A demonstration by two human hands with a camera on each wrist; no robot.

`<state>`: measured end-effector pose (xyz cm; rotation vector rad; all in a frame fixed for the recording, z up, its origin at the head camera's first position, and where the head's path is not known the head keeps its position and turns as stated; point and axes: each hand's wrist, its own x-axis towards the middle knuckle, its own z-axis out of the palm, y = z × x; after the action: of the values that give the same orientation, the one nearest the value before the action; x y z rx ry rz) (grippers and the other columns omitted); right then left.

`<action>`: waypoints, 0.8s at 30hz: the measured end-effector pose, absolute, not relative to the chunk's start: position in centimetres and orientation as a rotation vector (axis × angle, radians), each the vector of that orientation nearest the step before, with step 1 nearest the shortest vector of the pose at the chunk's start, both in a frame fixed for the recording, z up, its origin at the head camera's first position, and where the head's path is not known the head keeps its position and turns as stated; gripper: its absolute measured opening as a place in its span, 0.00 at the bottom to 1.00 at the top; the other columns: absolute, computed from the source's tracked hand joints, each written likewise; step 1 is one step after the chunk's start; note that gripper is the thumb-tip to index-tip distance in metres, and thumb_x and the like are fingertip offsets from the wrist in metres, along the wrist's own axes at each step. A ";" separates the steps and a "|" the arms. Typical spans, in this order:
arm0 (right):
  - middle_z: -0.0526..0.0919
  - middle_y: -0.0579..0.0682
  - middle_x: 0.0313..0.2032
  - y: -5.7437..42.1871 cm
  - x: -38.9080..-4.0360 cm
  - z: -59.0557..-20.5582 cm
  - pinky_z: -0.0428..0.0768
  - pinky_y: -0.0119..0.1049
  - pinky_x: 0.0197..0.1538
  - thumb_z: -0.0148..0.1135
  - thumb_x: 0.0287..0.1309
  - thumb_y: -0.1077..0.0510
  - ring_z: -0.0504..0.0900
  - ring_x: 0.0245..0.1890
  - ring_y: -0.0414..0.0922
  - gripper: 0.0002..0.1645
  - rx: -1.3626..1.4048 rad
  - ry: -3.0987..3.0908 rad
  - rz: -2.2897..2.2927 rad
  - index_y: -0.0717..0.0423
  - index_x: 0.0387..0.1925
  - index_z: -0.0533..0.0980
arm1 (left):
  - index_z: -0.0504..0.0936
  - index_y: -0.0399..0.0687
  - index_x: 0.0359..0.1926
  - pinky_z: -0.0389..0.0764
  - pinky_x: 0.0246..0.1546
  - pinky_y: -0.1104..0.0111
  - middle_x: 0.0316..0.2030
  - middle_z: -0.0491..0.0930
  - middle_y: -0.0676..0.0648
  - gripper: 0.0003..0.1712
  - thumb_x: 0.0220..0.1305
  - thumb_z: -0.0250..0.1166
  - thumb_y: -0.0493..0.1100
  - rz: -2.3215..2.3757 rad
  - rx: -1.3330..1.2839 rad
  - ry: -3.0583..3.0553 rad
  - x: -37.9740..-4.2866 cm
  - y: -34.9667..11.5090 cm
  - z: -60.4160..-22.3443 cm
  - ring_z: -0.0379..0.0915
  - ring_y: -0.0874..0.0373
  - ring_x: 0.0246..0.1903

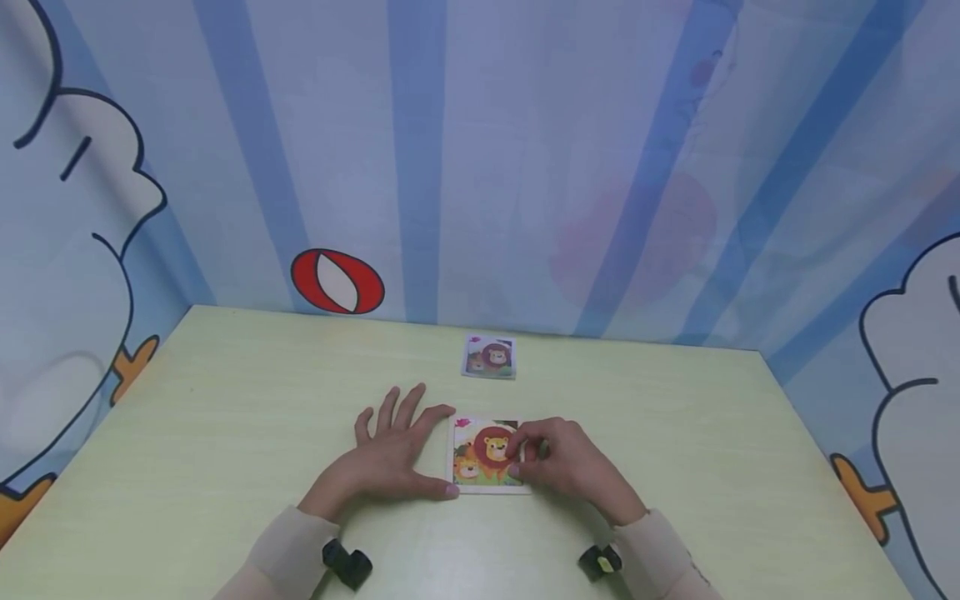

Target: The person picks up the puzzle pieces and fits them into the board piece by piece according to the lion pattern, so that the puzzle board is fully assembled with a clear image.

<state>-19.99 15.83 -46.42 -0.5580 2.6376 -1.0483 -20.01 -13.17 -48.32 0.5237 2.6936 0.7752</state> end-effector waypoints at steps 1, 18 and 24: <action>0.80 0.44 0.25 15.9 -20.0 -46.5 0.68 0.29 0.30 0.79 0.59 0.60 0.73 0.26 0.38 0.07 -0.549 2.640 -1.050 0.47 0.37 0.87 | 0.62 0.68 0.81 0.31 0.75 0.23 0.88 0.38 0.40 0.61 0.50 0.78 0.75 0.772 0.523 2.692 -20.0 -13.2 -48.3 0.25 0.30 0.86; 0.80 0.46 0.30 16.9 -20.0 -46.5 0.71 0.31 0.35 0.79 0.61 0.56 0.75 0.31 0.41 0.11 -0.493 2.549 -1.142 0.48 0.44 0.86 | 0.59 0.69 0.83 0.28 0.76 0.26 0.89 0.35 0.41 0.63 0.51 0.77 0.75 0.770 0.538 2.716 -20.4 -13.1 -49.8 0.22 0.32 0.86; 0.80 0.46 0.29 16.8 -20.1 -46.6 0.71 0.31 0.35 0.80 0.60 0.56 0.75 0.31 0.42 0.12 -0.486 2.551 -1.147 0.48 0.43 0.85 | 0.59 0.69 0.83 0.28 0.75 0.25 0.88 0.35 0.40 0.64 0.50 0.77 0.77 0.764 0.541 2.715 -20.2 -13.1 -49.3 0.22 0.31 0.86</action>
<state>-20.07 16.79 -46.64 -0.4860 2.5509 -1.1473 -20.24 -13.11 -49.30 0.5408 2.7148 0.7641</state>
